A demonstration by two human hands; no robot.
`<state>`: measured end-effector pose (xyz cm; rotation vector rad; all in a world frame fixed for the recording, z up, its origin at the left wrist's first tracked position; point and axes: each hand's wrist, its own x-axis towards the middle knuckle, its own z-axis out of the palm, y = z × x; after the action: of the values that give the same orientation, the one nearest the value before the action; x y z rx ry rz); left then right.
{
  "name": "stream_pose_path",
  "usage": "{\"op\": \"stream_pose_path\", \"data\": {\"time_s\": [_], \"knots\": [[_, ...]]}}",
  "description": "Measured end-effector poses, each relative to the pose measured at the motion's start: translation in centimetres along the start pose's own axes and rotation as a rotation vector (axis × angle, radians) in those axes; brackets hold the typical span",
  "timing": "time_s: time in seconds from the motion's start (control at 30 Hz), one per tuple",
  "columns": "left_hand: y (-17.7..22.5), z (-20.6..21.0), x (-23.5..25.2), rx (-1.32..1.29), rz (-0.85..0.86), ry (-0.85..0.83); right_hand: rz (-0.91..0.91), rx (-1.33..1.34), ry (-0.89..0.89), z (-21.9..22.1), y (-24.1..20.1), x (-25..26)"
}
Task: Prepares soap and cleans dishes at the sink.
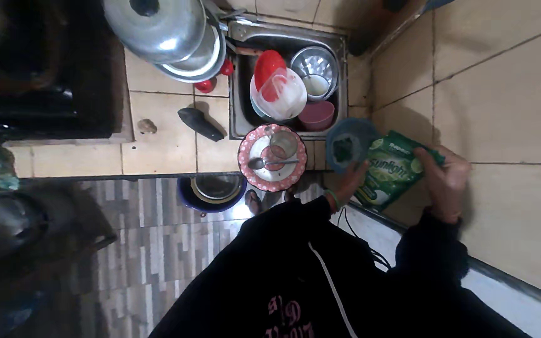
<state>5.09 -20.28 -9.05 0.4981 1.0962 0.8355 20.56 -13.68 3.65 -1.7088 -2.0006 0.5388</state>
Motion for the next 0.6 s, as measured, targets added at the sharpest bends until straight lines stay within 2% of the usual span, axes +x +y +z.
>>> {"op": "stream_pose_path", "data": {"time_s": [0.1, 0.17, 0.3, 0.37, 0.47, 0.6], "knots": [[1.0, -1.5, -0.3, 0.039, 0.116, 0.079, -0.03, 0.109, 0.196, -0.2, -0.8, 0.5], [1.4, -2.6, -0.4, 0.064, 0.144, 0.14, -0.025, 0.092, 0.272, 0.1, -1.5, 2.5], [0.7, -4.8, 0.2, 0.176, 0.041, 0.318, -0.069, -0.021, 0.305, 2.6, -1.8, 9.9], [0.1, -5.3, 0.7, 0.222, -0.035, 0.35, -0.063, -0.119, 0.252, 4.7, -2.0, 13.7], [-0.5, -5.3, 1.5, 0.225, -0.116, 0.312, 0.072, -0.287, 0.03, 7.8, -2.3, 18.5], [-1.4, -4.7, 2.7, 0.122, -0.21, 0.309, 0.158, -0.409, -0.161, 11.8, -0.3, 21.3]]}}
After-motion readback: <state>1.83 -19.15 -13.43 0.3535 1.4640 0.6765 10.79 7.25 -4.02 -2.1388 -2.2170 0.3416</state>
